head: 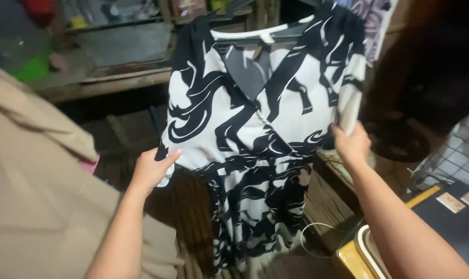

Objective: Preparing a portable iron with water and inspecting a dress.

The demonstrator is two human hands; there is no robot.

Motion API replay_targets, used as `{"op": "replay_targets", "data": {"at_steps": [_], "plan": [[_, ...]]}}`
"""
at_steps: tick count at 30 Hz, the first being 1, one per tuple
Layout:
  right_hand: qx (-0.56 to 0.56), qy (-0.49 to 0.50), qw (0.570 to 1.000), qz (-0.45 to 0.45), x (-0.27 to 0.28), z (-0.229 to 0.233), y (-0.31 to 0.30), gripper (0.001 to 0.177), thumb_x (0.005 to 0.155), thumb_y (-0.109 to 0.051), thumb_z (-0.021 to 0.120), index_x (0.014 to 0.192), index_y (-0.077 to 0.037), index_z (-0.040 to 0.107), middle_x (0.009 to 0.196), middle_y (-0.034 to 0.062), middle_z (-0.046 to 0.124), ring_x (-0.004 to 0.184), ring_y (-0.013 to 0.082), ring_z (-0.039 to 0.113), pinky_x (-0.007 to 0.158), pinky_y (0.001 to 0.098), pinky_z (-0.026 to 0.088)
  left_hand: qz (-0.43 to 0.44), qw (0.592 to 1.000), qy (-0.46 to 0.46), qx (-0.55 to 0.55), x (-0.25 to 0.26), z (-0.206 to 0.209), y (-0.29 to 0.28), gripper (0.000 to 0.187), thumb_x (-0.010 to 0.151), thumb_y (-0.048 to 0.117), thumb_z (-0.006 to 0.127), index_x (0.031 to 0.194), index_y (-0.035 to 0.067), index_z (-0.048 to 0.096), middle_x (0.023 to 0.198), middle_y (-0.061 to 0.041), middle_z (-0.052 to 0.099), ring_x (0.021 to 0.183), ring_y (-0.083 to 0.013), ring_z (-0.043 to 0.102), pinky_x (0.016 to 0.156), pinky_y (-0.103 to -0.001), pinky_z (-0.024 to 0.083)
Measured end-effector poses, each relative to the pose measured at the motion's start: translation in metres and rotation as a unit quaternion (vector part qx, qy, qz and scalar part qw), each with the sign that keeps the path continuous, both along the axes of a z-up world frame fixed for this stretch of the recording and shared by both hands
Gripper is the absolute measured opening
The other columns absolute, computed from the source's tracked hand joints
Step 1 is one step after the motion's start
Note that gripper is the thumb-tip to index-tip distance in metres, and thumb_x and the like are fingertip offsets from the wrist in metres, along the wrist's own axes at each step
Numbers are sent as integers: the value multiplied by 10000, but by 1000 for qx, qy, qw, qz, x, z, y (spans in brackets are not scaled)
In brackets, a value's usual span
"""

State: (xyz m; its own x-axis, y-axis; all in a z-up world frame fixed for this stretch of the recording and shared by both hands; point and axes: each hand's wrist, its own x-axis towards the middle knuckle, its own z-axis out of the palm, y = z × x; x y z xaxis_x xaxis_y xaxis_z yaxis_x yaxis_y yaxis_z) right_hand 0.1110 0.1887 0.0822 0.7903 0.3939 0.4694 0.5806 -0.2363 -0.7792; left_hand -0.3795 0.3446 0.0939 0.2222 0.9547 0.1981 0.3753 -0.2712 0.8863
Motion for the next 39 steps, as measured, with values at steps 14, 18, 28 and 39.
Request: {"op": "replay_targets", "data": {"at_steps": [14,18,28,39], "plan": [[231,-254,878,334,-217,192,92,171,985,-151,651,1090,-23,697,1059,162,722,936,282,724,841,383,578,-84,974,-91,188,-8,38,-16,245,968,260,675,1043,34,734,796,40,696,709,-48,577,658,-246,497],[184,-232,904,308,-240,219,146,287,943,-236,721,1113,-8,686,998,152,756,901,281,737,804,373,567,-218,942,-51,251,-18,46,18,200,944,208,743,953,9,741,965,-42,650,871,-126,629,779,-259,502],[132,-57,926,348,-260,237,186,278,929,-246,708,1096,-29,756,938,59,803,810,99,700,724,281,557,-209,911,-208,287,74,174,173,569,1073,467,441,1413,23,545,1373,-110,638,1265,-200,611,1079,-336,441],[209,301,799,477,-271,250,188,287,979,-139,565,1247,-111,666,1002,27,746,833,151,711,736,331,579,-252,943,-117,182,94,225,186,636,1060,553,381,1228,4,653,1189,-115,710,1071,-166,620,952,-329,479]]}}
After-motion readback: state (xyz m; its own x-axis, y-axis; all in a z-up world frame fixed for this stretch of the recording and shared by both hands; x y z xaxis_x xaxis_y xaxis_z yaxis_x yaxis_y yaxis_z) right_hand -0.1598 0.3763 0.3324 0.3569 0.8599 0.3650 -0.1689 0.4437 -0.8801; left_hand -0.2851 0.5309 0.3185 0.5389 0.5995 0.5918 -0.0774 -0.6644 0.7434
